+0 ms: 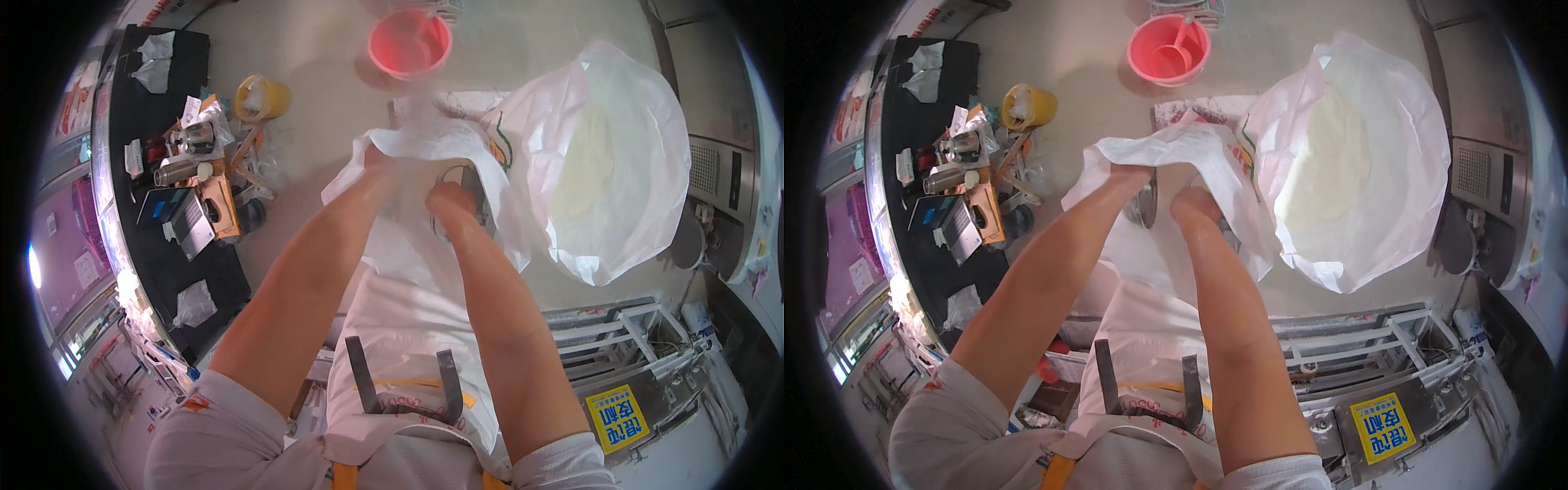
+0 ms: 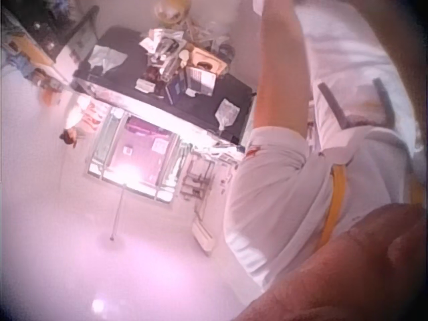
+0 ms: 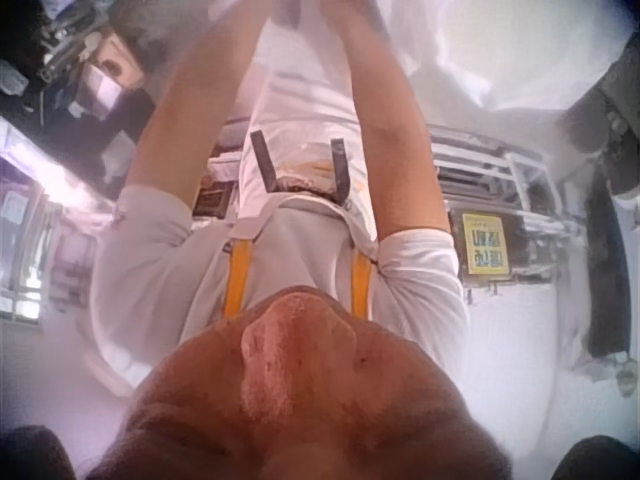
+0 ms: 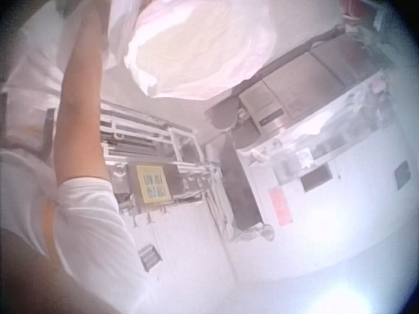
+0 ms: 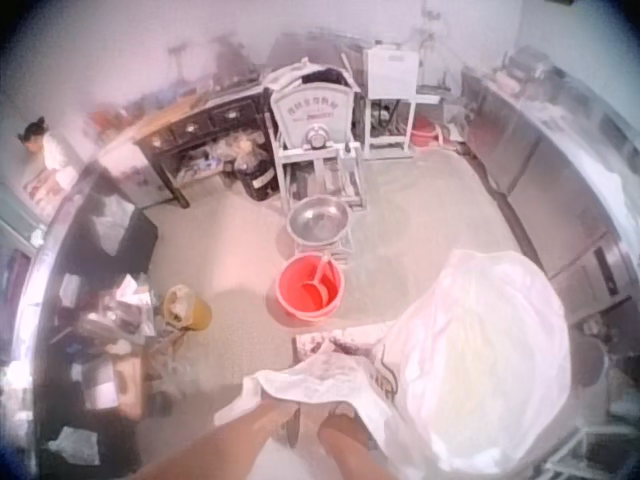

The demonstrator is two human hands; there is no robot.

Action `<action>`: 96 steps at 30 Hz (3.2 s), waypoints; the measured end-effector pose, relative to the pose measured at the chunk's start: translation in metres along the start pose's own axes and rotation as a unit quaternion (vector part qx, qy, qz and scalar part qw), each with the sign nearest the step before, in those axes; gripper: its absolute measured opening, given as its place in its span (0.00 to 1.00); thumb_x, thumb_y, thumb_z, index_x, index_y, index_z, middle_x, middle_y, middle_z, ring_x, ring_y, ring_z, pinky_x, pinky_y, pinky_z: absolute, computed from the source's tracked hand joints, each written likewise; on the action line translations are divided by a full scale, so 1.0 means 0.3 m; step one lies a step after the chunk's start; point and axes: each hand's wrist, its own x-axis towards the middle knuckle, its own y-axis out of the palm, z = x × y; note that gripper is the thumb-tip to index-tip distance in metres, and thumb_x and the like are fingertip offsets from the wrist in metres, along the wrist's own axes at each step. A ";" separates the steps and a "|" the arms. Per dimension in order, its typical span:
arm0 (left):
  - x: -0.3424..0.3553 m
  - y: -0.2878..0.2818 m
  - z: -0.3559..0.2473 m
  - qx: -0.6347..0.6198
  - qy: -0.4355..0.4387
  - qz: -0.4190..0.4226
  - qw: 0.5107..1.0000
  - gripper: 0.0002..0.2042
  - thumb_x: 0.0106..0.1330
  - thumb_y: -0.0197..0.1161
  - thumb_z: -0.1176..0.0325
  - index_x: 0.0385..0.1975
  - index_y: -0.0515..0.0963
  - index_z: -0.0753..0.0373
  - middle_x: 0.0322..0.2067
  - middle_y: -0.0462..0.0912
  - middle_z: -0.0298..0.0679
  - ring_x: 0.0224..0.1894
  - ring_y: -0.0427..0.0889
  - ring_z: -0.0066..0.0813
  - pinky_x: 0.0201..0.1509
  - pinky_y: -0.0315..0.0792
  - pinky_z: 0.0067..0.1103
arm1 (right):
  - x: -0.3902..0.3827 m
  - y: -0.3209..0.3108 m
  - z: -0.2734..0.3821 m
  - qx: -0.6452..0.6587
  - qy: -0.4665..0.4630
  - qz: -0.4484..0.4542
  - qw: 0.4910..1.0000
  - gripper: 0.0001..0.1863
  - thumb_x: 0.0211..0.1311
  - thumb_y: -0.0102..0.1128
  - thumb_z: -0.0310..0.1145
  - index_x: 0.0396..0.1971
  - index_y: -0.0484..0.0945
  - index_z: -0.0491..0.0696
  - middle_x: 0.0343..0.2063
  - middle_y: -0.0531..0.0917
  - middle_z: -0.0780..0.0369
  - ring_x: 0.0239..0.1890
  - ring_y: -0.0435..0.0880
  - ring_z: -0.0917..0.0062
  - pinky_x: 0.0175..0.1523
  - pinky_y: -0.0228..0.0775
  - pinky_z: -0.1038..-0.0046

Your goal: The person scoops flour from a large sack into a metal scoop, spreads it on a stainless steel table, and repeatedly transfers portions into a dough machine hopper. The person uses a scoop and a dough scraper to manage the flour and feed the machine.

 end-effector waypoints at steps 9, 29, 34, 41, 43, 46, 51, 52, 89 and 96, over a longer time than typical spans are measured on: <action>-0.272 -0.840 -0.234 -0.130 0.022 0.091 0.987 0.15 0.57 0.64 0.71 0.44 0.83 0.67 0.44 0.87 0.57 0.51 0.83 0.59 0.56 0.78 0.42 | 0.003 0.042 -0.056 0.055 -0.009 -0.010 0.998 0.19 0.66 0.57 0.34 0.52 0.87 0.44 0.53 0.88 0.49 0.56 0.88 0.54 0.58 0.81 0.56; -0.205 -0.732 -0.896 -0.442 0.109 0.060 0.888 0.11 0.59 0.62 0.74 0.39 0.81 0.72 0.38 0.85 0.60 0.44 0.89 0.53 0.49 0.81 0.44 | -0.169 -0.050 -0.090 -0.003 -0.056 0.081 0.995 0.19 0.68 0.57 0.36 0.53 0.87 0.44 0.53 0.87 0.46 0.56 0.88 0.54 0.58 0.81 0.55; -0.194 -0.600 -1.021 -0.365 0.101 0.066 0.923 0.12 0.60 0.60 0.78 0.44 0.79 0.71 0.42 0.84 0.63 0.48 0.87 0.58 0.50 0.82 0.42 | -0.165 -0.041 -0.072 -0.035 -0.058 0.112 0.991 0.20 0.68 0.57 0.36 0.53 0.87 0.44 0.53 0.87 0.46 0.56 0.88 0.54 0.58 0.81 0.55; -0.421 -0.792 -0.800 -0.431 0.246 -0.169 0.851 0.17 0.60 0.59 0.82 0.51 0.74 0.72 0.44 0.80 0.56 0.44 0.84 0.59 0.49 0.81 0.37 | 0.016 0.107 -0.035 -0.069 -0.025 0.008 0.997 0.17 0.69 0.58 0.38 0.46 0.89 0.44 0.48 0.89 0.48 0.55 0.87 0.51 0.57 0.82 0.56; -0.483 -0.832 -0.600 -0.379 0.147 -0.246 0.880 0.24 0.59 0.63 0.73 0.57 0.70 0.69 0.51 0.76 0.58 0.51 0.77 0.65 0.54 0.74 0.46 | 0.088 0.127 -0.028 -0.071 -0.051 -0.013 0.996 0.18 0.69 0.59 0.39 0.47 0.89 0.43 0.49 0.89 0.48 0.55 0.87 0.52 0.57 0.81 0.58; -0.554 -0.738 -0.366 -0.234 -0.120 -0.138 0.955 0.46 0.62 0.73 0.46 0.76 0.59 0.62 0.72 0.61 0.66 0.72 0.56 0.81 0.72 0.55 0.66 | 0.247 0.181 -0.039 -0.049 -0.121 -0.079 0.988 0.16 0.68 0.62 0.39 0.46 0.89 0.43 0.48 0.89 0.49 0.52 0.89 0.54 0.54 0.82 0.57; -0.523 -0.611 -0.035 -0.408 -0.140 -0.118 0.895 0.14 0.60 0.61 0.82 0.46 0.76 0.67 0.40 0.79 0.52 0.40 0.81 0.55 0.43 0.76 0.39 | 0.456 0.215 0.078 -0.060 -0.130 -0.089 0.986 0.16 0.68 0.62 0.39 0.45 0.88 0.43 0.48 0.89 0.50 0.51 0.89 0.55 0.54 0.82 0.58; -0.519 -0.593 -0.008 -0.423 -0.118 -0.113 0.892 0.14 0.60 0.61 0.83 0.46 0.76 0.67 0.38 0.79 0.52 0.40 0.81 0.54 0.43 0.76 0.38 | 0.502 0.226 0.099 -0.066 -0.129 -0.089 0.985 0.16 0.68 0.62 0.39 0.45 0.88 0.43 0.47 0.89 0.50 0.50 0.89 0.56 0.53 0.82 0.58; -0.442 -0.560 0.219 -0.755 -0.043 0.257 0.602 0.08 0.73 0.63 0.80 0.48 0.74 0.69 0.37 0.83 0.35 0.37 0.79 0.12 0.42 0.70 0.13 | 0.820 0.237 -0.165 0.074 -0.085 -0.191 0.975 0.17 0.66 0.64 0.42 0.41 0.86 0.42 0.41 0.86 0.53 0.43 0.85 0.62 0.47 0.78 0.60; -0.366 -0.616 0.225 -0.779 -0.084 0.221 0.581 0.12 0.68 0.56 0.83 0.51 0.71 0.71 0.43 0.82 0.38 0.46 0.79 0.14 0.49 0.70 0.14 | 0.705 0.325 -0.312 0.136 -0.064 -0.197 0.969 0.17 0.66 0.65 0.43 0.40 0.85 0.42 0.40 0.86 0.54 0.41 0.84 0.64 0.46 0.77 0.61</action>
